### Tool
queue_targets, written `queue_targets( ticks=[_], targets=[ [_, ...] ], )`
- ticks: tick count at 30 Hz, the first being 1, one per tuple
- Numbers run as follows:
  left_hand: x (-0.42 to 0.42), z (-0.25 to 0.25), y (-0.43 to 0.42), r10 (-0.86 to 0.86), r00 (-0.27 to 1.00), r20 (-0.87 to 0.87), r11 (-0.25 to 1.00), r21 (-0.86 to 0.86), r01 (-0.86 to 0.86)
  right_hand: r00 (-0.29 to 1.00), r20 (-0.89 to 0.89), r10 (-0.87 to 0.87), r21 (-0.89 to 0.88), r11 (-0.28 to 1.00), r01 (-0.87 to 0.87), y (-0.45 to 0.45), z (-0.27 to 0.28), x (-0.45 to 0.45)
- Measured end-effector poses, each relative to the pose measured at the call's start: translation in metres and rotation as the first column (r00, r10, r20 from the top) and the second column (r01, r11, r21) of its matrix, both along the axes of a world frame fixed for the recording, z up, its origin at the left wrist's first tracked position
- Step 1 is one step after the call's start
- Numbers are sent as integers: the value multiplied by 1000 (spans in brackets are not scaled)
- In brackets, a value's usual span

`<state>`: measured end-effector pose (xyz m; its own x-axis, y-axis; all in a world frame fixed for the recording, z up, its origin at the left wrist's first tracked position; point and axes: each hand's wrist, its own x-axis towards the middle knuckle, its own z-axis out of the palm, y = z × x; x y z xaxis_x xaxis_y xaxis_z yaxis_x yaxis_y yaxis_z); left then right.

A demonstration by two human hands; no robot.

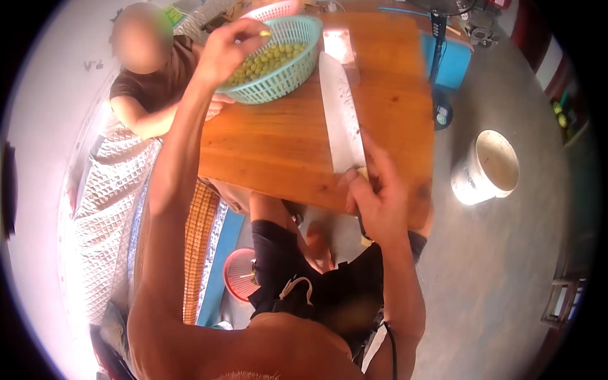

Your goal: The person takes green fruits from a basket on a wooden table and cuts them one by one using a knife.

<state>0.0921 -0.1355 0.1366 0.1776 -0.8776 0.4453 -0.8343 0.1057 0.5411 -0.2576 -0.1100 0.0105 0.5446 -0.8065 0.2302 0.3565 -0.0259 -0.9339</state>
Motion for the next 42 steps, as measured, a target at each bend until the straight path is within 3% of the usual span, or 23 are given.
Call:
queue_targets(
  ticks=[1,3,7,9,12,16,19,21,25,27,34,40,42],
  targets=[
    [-41,10,44,53,997,-59,998,26,-52,1000,-9,22,-3,1000,-22,0,0,-1],
    [-64,-22,93,-100,984,-146,995,-27,97,999,-24,44,-27,999,-45,-1,-5,0],
    [-74,-98,133,86,970,-227,989,138,-55,980,-176,92,-86,990,-109,5,1,2],
    [-74,-117,134,160,986,42,986,33,-161,961,-259,98,-96,987,-127,5,8,2],
    [-75,-126,136,192,973,131,981,-52,-187,927,-366,83,-145,979,-144,7,14,5],
    [-72,-128,133,186,975,122,981,-72,-178,856,-515,44,-255,945,-202,4,30,16],
    [-74,-132,135,204,973,112,977,-79,-196,793,-592,142,-87,967,-238,9,41,25],
    [-76,-131,135,221,972,74,973,-86,-215,744,-666,48,-241,930,-276,7,39,30],
    [-95,-127,131,272,961,-57,961,-37,-275,728,-685,21,-263,925,-275,9,38,33],
    [-98,-129,129,276,959,-72,959,-44,-279,759,-649,-41,-368,891,-266,10,33,33],
    [-98,-128,128,259,964,-62,964,-44,-262,741,-672,-11,-417,832,-366,13,36,29],
    [-96,-129,128,246,968,-56,966,-69,-249,695,-703,-147,-527,765,-371,19,36,33],
    [-96,-128,128,243,970,-9,966,-89,-243,736,-639,-224,-626,707,-328,23,35,36]
  ],
)
